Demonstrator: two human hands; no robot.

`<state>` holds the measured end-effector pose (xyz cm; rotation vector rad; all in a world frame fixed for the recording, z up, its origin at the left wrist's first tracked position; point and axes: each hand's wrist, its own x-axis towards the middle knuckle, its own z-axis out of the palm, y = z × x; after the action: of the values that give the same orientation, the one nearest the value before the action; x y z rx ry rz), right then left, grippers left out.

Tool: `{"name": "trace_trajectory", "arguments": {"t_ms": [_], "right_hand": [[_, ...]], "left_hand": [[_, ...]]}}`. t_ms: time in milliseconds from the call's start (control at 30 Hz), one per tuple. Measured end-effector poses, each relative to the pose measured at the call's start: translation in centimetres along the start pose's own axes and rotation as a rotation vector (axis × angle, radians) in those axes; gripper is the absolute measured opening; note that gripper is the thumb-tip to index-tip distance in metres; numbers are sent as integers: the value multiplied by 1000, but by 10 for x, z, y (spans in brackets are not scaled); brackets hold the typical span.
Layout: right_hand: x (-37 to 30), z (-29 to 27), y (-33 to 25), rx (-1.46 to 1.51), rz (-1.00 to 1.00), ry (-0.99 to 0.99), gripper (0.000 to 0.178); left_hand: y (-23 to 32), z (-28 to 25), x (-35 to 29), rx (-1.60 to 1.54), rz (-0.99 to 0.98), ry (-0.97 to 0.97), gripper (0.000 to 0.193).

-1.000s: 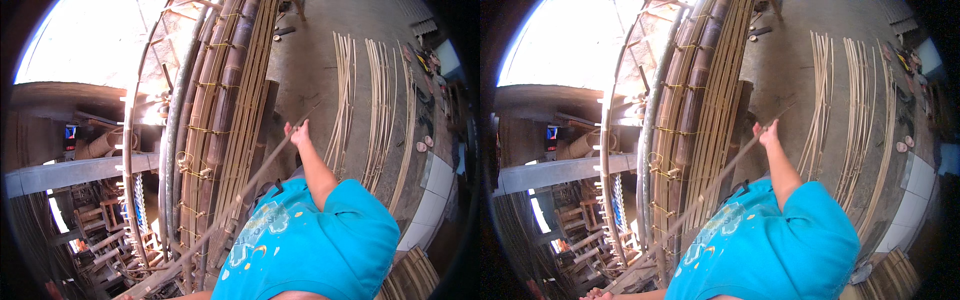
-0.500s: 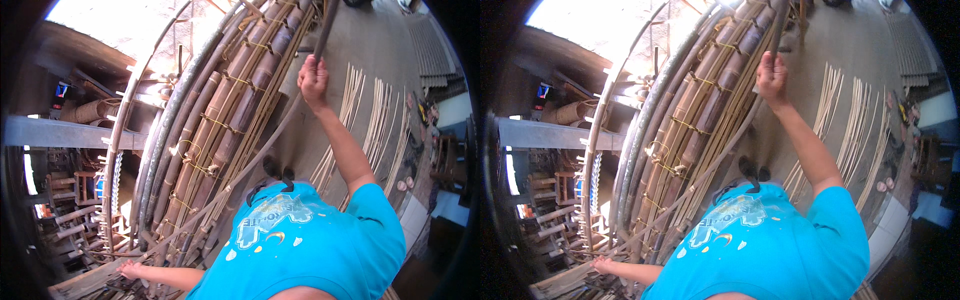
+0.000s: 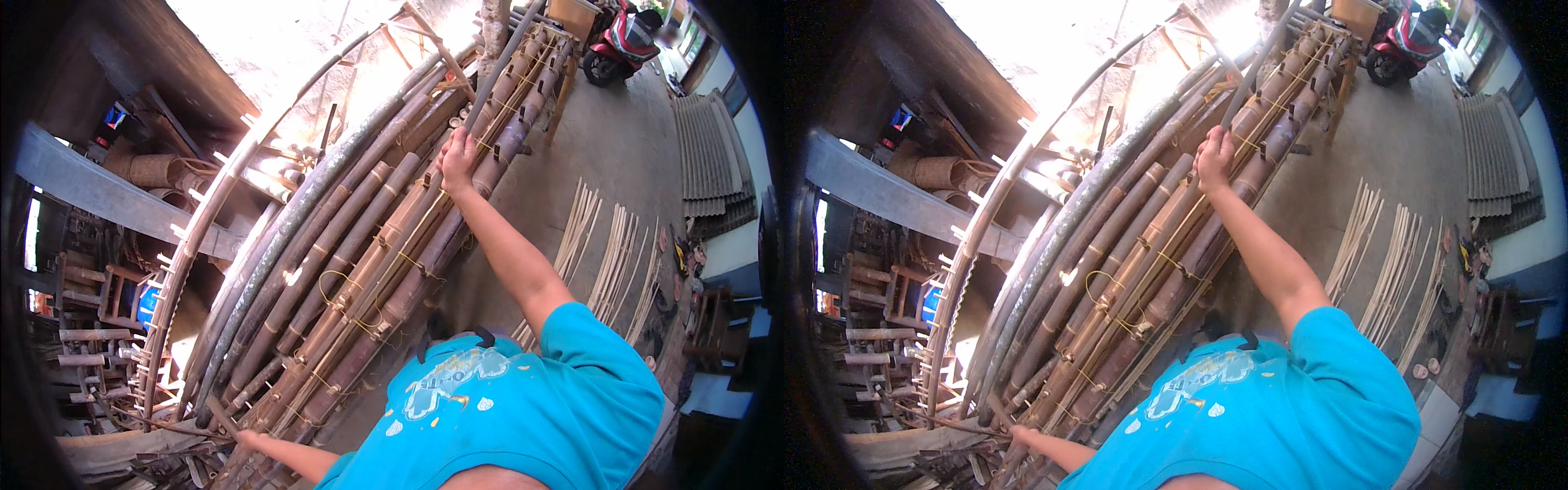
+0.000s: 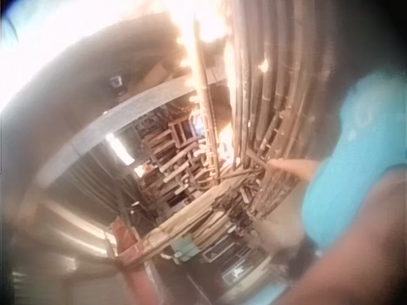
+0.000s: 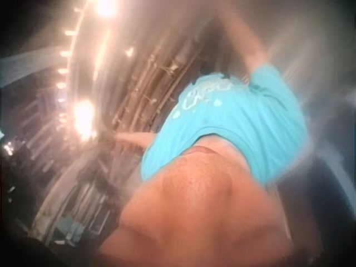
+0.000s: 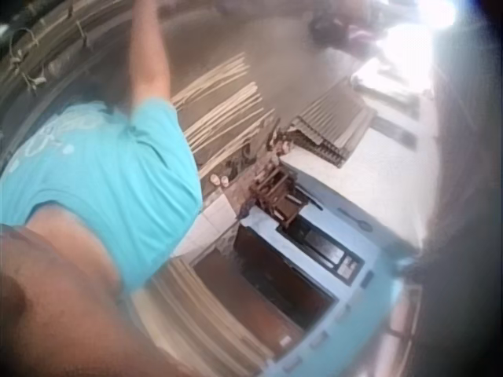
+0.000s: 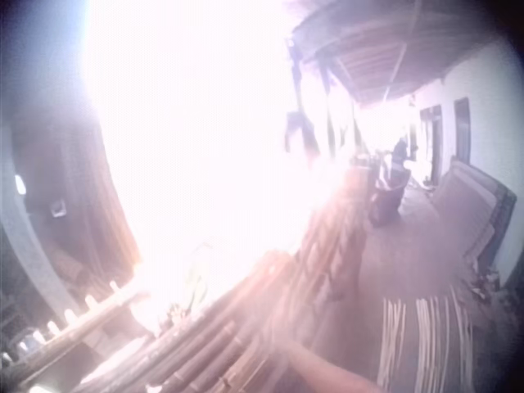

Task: The person selects thin bamboo strips from the floor and places them onto a curved bamboo frame. They then use yellow string to tie the strips to the frame, securing them in place. Another person is visible nearby, occasionally interacting with the materials.

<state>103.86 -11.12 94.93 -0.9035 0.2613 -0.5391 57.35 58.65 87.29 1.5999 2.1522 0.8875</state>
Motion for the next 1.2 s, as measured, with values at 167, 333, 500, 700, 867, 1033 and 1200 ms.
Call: {"name": "trace_trajectory", "arguments": {"t_ms": [167,333,500,700,867,1033,1200], "right_hand": [[-18,-4,35,52,178,23,31],[-53,-4,39,104,289,36,32],[-6,-33,-28,80,219,-254,43],[103,-58,-188,-53,183,-312,38],[104,-71,-231,-72,68,-788,18],[176,-136,-174,-87,373,-662,12],[175,-145,-103,-48,604,-723,17]], "left_hand": [[100,53,-243,-511,1083,-426,25],[153,23,-531,-572,1300,-1331,33],[176,10,-567,-393,1361,-1389,36],[165,19,-575,-237,1361,-1380,42],[165,19,-587,-165,1267,-1328,36],[171,16,-623,-294,1448,-1106,29],[216,-19,-777,-367,1210,-1221,36]]}}
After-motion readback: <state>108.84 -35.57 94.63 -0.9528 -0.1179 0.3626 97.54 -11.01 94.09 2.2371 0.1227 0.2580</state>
